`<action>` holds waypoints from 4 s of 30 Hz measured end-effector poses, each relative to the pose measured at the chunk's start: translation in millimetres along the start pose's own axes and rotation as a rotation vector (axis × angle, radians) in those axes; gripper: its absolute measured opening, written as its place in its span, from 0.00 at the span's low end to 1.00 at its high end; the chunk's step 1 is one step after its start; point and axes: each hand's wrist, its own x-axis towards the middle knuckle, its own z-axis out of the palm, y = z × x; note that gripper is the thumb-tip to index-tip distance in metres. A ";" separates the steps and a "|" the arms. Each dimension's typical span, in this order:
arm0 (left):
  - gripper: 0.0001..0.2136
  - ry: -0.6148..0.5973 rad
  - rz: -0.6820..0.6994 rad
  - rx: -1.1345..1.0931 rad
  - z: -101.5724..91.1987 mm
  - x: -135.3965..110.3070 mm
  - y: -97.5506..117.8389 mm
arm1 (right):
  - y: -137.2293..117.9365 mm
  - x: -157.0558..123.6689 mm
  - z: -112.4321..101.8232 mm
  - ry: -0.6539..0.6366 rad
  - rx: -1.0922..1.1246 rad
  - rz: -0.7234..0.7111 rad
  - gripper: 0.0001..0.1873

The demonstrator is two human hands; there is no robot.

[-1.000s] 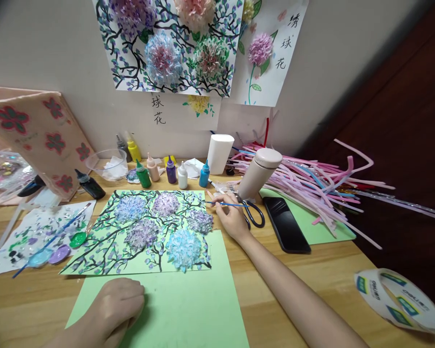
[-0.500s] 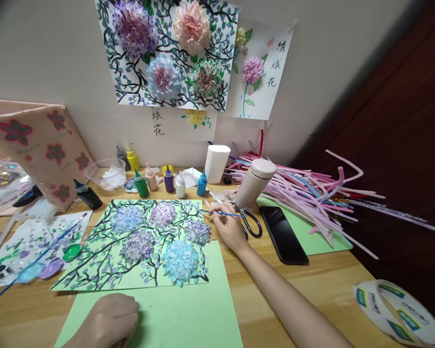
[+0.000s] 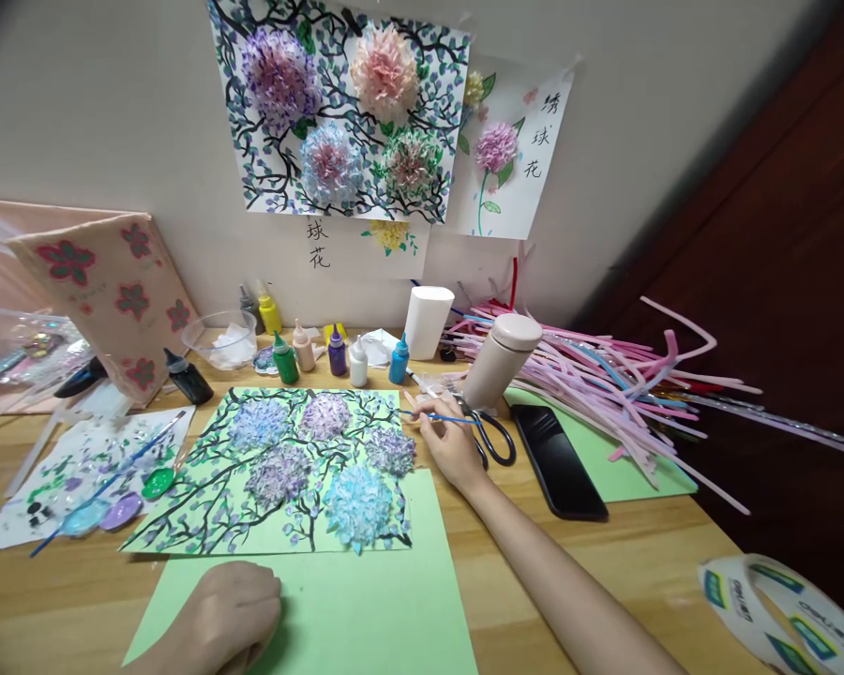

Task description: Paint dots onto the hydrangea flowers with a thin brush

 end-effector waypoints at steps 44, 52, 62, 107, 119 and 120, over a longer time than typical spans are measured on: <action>0.07 -0.523 -0.108 -0.013 -0.4 0.2 1.3 | -247.5 16.2 193.3 -0.761 0.191 -0.428 0.09; 0.06 -0.561 -0.120 -0.012 -2.0 1.0 1.8 | -251.0 16.4 188.3 -0.771 0.179 -0.455 0.09; 0.07 -0.346 -0.050 0.080 14.8 -11.8 -6.8 | -148.9 39.0 67.9 -0.286 0.234 -0.206 0.11; 0.11 -0.004 -0.009 -0.049 0.0 -2.1 -1.2 | 8.5 9.3 15.7 0.094 0.248 0.093 0.06; 0.12 -0.006 -0.006 -0.054 1.6 -2.7 -2.4 | 8.3 9.3 15.0 0.104 0.229 0.078 0.06; 0.12 -0.008 -0.009 -0.051 2.4 -2.6 -2.6 | 8.5 9.2 15.0 0.108 0.233 0.078 0.06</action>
